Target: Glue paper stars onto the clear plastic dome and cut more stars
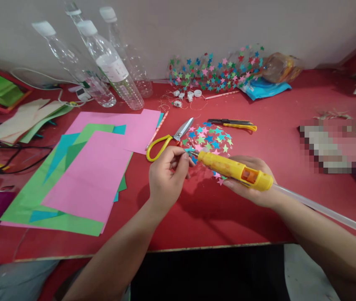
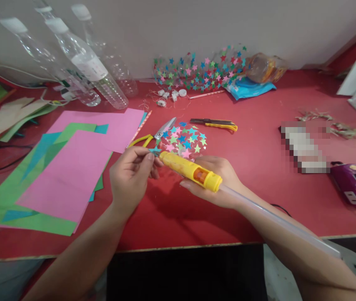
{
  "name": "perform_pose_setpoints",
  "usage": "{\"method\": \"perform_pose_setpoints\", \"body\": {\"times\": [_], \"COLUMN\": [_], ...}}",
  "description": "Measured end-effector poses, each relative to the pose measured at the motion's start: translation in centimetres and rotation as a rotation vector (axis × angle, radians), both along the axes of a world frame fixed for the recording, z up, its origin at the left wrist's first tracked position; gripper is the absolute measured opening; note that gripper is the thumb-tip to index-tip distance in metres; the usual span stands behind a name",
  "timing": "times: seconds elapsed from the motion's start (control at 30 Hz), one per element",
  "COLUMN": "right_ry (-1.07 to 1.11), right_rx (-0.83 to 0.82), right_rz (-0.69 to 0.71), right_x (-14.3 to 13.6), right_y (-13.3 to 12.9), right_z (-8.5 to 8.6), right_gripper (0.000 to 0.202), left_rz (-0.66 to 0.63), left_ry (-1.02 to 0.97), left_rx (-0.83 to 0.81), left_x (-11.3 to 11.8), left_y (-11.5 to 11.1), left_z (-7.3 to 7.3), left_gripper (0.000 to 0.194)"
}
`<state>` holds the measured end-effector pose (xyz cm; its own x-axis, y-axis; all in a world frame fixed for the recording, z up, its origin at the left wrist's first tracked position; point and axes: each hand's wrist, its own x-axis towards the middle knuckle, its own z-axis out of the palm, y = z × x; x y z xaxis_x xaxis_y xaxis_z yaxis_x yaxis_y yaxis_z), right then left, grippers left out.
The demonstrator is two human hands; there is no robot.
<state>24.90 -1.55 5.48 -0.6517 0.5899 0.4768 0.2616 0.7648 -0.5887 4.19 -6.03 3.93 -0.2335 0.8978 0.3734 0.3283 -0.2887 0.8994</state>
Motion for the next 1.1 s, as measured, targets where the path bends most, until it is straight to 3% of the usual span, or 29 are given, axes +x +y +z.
{"method": "perform_pose_setpoints", "body": {"times": [0.33,0.43,0.53,0.6,0.67,0.77,0.83,0.97,1.1], "right_ry": [0.004,-0.016,-0.044,-0.053,-0.01,0.08,0.003,-0.32,-0.577], "right_rx": [-0.014,-0.031,-0.026,0.005,0.031,0.064,0.123,0.154,0.104], "right_rz": [0.006,-0.006,-0.02,-0.048,-0.127,-0.34,-0.448,-0.463,-0.381], "right_x": [0.0,0.2,0.3,0.4,0.5,1.2,2.2,5.0,8.0], "right_y": [0.0,0.0,-0.1,-0.2,-0.1,0.7,1.7,4.7,7.2], "right_z": [0.0,0.1,0.1,0.1,0.2,0.6,0.9,0.3,-2.4], "right_gripper": [0.022,0.022,0.025,0.027,0.025,0.013,0.009,0.029,0.026], "left_rz": [0.02,0.082,0.119,0.112,0.088,0.004,-0.053,-0.112,-0.162], "left_ry": [0.057,0.262,0.531,0.61,0.542,0.254,0.084,-0.073,-0.159], "left_rx": [0.021,0.107,0.301,0.41,0.396,0.191,0.081,-0.004,-0.061], "left_x": [0.0,-0.3,-0.7,-0.9,-0.9,-0.6,-0.3,0.0,0.1], "left_y": [-0.1,0.0,0.1,0.2,0.1,0.0,-0.1,-0.4,-0.7], "left_z": [-0.3,-0.4,-0.3,-0.2,-0.1,-0.1,-0.1,0.2,0.6], "left_gripper": [0.01,0.009,0.007,0.009,0.01,0.008,0.008,0.01,0.011]}}
